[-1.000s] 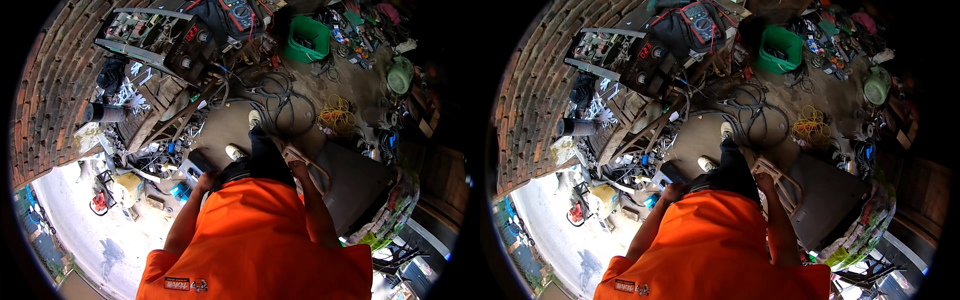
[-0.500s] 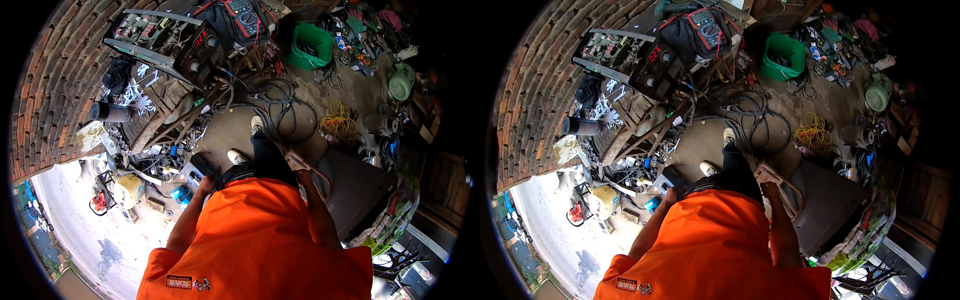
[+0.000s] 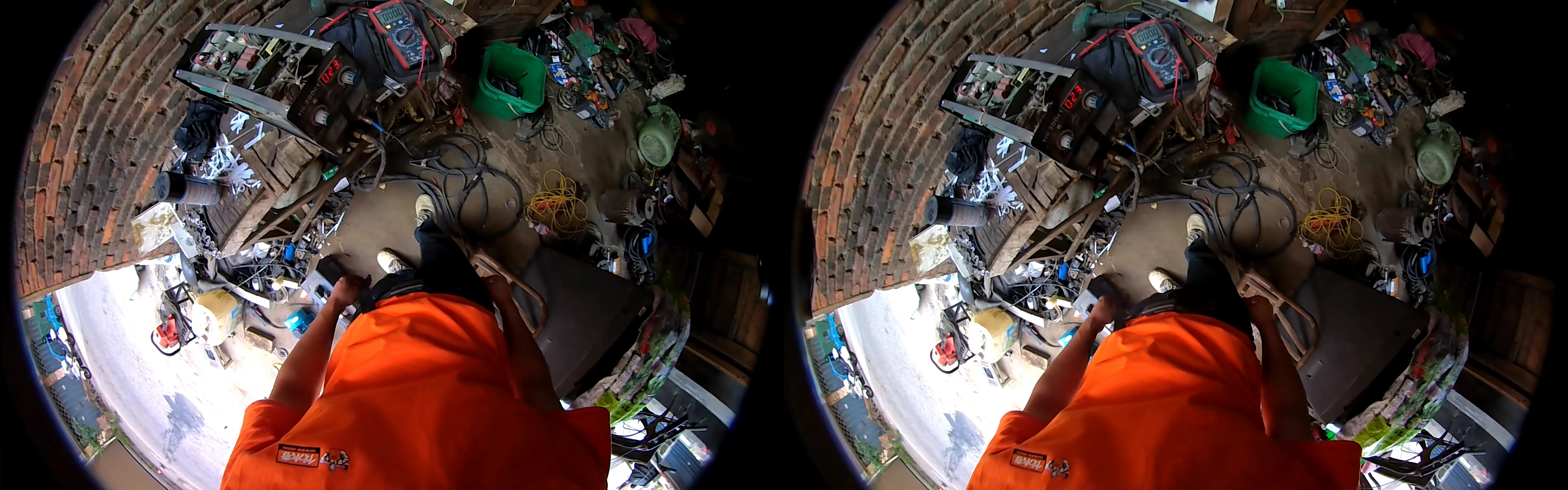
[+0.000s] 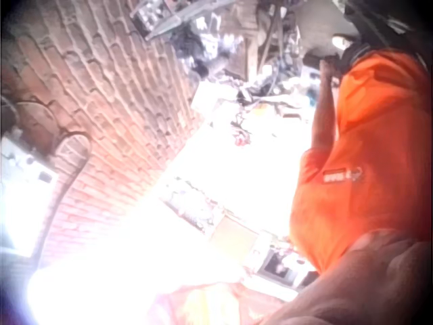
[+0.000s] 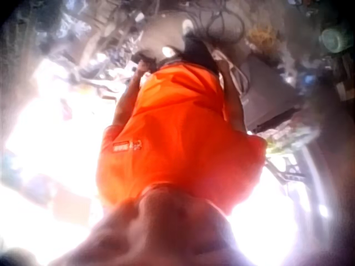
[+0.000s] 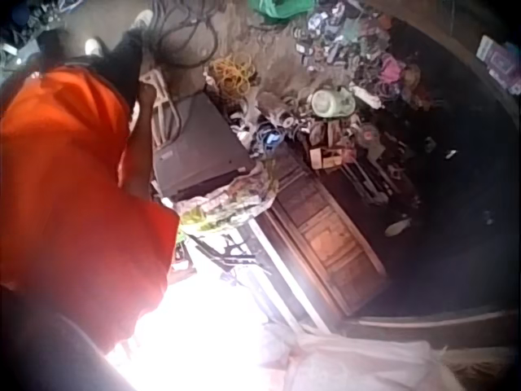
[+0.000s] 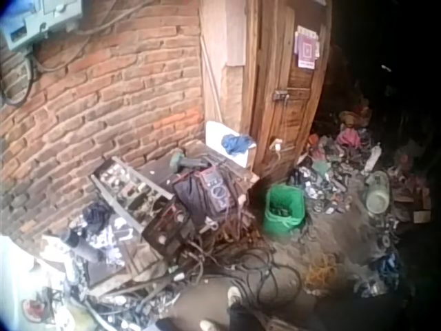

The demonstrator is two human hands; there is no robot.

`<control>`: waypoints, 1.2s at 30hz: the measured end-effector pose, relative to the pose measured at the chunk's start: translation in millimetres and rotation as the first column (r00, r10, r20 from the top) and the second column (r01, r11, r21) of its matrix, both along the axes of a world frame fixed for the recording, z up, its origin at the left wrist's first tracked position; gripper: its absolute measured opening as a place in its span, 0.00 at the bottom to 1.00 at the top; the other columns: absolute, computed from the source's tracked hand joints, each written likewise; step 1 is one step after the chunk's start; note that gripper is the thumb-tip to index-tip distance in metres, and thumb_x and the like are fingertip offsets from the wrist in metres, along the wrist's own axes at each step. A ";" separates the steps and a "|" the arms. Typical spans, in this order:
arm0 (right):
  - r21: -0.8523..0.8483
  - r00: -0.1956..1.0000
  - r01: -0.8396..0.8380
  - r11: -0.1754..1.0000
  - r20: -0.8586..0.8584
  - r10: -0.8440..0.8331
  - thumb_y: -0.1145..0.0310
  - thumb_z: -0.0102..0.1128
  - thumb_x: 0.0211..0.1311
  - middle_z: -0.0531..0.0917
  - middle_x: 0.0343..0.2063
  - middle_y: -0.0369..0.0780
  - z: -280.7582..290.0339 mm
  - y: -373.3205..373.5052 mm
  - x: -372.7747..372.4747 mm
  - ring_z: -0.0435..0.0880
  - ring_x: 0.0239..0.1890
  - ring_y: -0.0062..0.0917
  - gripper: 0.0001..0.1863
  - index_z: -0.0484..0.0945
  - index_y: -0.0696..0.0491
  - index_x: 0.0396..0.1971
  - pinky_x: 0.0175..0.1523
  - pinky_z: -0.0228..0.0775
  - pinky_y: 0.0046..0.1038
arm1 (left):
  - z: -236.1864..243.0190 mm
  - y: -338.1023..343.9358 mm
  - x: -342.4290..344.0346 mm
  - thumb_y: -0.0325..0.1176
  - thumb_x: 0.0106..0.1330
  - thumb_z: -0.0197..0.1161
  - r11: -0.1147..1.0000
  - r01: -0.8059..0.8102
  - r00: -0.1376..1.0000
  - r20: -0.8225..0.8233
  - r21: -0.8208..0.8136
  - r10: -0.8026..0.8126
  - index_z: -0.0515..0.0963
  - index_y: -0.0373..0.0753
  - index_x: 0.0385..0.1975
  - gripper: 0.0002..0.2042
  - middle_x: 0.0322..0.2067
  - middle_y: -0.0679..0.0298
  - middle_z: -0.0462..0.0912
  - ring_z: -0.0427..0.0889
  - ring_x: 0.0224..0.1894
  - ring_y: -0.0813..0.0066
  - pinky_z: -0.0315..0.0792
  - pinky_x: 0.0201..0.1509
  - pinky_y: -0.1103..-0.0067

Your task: The person uses a multimeter to test the electrical connections of a disassembled electronic device on a workbench. They then move to the floor to adjust a welding machine and handle its cables.

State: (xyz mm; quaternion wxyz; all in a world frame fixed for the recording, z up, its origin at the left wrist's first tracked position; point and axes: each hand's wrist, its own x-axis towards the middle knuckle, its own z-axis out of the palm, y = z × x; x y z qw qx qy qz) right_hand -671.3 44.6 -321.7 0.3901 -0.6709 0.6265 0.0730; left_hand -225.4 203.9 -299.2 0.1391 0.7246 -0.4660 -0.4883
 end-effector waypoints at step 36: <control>0.196 0.836 -0.305 0.932 -0.414 0.360 0.62 0.57 0.61 0.83 0.38 0.51 186.4 -56.7 -51.8 0.84 0.41 0.44 0.15 0.82 0.50 0.45 0.43 0.74 0.39 | -43.8 -70.2 -116.1 0.46 0.63 0.60 0.890 -0.442 0.840 -0.297 0.109 0.454 0.74 0.38 0.54 0.24 0.49 0.46 0.79 0.78 0.53 0.50 0.72 0.58 0.64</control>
